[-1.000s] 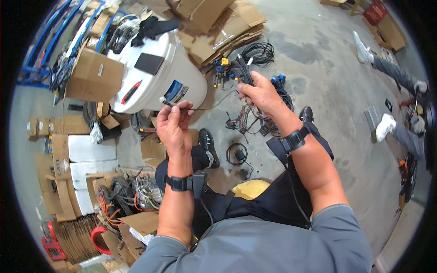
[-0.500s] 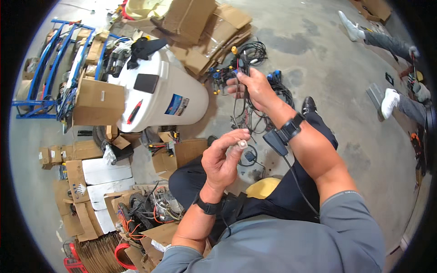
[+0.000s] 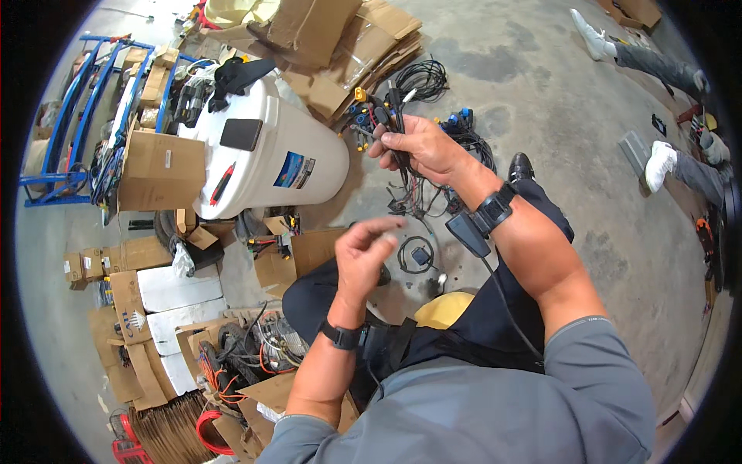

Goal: Inspecting and sorting various electrical wiring harnesses and connectors for a motorcycle.

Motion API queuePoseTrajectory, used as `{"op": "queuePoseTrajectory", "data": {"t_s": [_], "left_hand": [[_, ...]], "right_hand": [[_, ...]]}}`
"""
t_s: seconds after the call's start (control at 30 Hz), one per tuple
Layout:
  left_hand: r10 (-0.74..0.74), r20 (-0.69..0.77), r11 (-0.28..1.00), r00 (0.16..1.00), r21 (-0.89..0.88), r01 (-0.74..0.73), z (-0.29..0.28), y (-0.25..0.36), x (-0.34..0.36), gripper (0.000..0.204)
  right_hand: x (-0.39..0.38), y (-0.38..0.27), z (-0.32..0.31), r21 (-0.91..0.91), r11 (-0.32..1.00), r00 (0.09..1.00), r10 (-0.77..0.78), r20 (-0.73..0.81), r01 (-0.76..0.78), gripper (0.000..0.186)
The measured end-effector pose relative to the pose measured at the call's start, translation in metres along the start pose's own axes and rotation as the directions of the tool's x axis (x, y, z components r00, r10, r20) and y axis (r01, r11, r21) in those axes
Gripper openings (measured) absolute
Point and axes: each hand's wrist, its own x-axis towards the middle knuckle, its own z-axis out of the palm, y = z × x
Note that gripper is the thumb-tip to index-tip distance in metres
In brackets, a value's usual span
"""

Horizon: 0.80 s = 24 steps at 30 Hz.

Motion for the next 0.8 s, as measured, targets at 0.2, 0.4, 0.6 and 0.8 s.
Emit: {"op": "queuePoseTrajectory", "data": {"t_s": [0.2, 0.4, 0.6, 0.8], "left_hand": [[-0.139, -0.262, 0.943, 0.955, -0.330, 0.046, -0.023, -0.008, 0.048, 0.029], [-0.086, -0.223, 0.912, 0.971, -0.410, -0.013, -0.032, -0.014, 0.059, 0.025], [0.068, -0.377, 0.966, 0.924, -0.206, -0.155, -0.018, -0.012, 0.051, 0.022], [0.194, -0.526, 0.969, 0.828, -0.032, -0.247, -0.014, -0.015, 0.051, 0.022]], "right_hand": [[-0.008, 0.021, 0.014, -0.213, 0.973, 0.982, 0.121, 0.143, -0.088, 0.016], [-0.014, 0.030, 0.022, -0.356, 0.915, 0.940, 0.276, 0.202, -0.193, 0.018], [-0.014, 0.033, 0.022, -0.358, 0.905, 0.937, 0.304, 0.174, -0.227, 0.018], [-0.015, 0.029, 0.029, -0.414, 0.878, 0.932, 0.328, 0.154, -0.241, 0.018]]}}
